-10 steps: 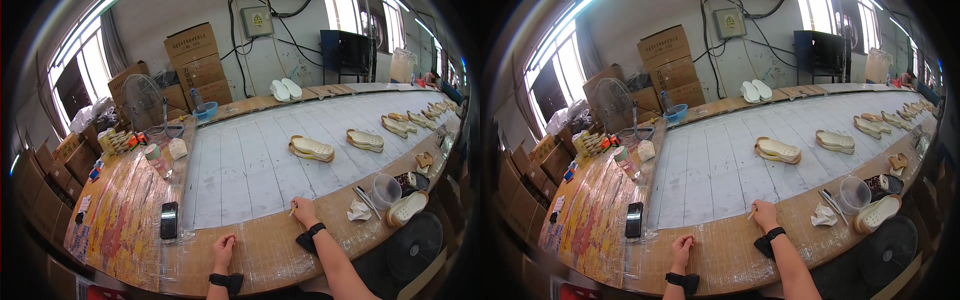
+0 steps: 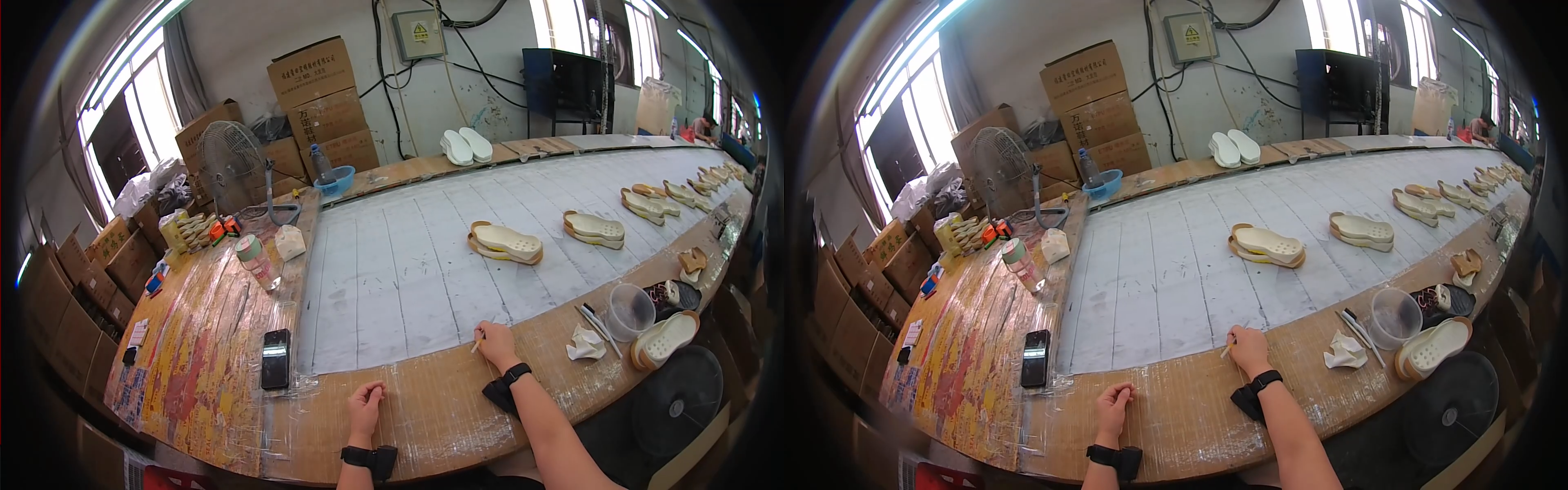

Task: The recorder is assembling and inspecting shoe soles on a production line, using a pen to mark specific areas.

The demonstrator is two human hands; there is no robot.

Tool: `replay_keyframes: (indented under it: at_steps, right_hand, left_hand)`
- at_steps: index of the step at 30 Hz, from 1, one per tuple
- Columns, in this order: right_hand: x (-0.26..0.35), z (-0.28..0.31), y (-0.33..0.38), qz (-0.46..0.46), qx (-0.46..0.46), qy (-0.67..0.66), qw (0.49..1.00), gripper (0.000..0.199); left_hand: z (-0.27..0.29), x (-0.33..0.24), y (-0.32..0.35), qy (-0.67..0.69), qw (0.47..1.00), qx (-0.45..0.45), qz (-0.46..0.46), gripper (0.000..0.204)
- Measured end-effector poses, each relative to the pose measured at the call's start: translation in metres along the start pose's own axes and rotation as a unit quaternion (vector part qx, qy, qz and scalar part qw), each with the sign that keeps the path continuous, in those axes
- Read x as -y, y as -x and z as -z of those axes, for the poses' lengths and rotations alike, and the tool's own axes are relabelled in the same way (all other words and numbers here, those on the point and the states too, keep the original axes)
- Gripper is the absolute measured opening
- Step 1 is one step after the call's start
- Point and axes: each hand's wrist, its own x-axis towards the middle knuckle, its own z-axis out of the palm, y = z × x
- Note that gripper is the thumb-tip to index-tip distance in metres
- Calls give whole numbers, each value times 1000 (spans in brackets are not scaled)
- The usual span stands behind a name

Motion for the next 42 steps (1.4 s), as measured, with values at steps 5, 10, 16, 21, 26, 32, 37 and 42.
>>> replay_keyframes:
  at_steps: [5,10,16,21,26,32,37,42]
  right_hand:
    - [2,7,-1,-12,12,-8,1000,8]
    - [-1,7,-1,-1,4,-9,1000,8]
    - [-4,7,0,6,-1,-1,1000,9]
    - [-5,10,0,3,3,-10,1000,10]
    - [-7,9,-1,-10,17,-6,1000,11]
    - [-11,11,-3,1,4,-15,1000,10]
    - [-9,14,-1,-13,-12,-32,999,8]
    - [-15,12,-1,-16,-14,-36,999,10]
  left_hand:
    - [-3,-2,1,-9,1000,-2,0,13]
    - [-5,-3,2,-10,1000,-5,3,13]
    - [-8,-5,5,-14,1000,-5,2,14]
    - [-10,-4,5,-4,1000,-4,1,14]
    - [-10,-6,7,-5,1000,-8,-3,14]
    - [-13,-3,4,-7,1000,-4,-4,14]
    - [-15,-4,5,-7,1000,-5,1,14]
    - [-17,-7,7,-12,1000,-6,0,14]
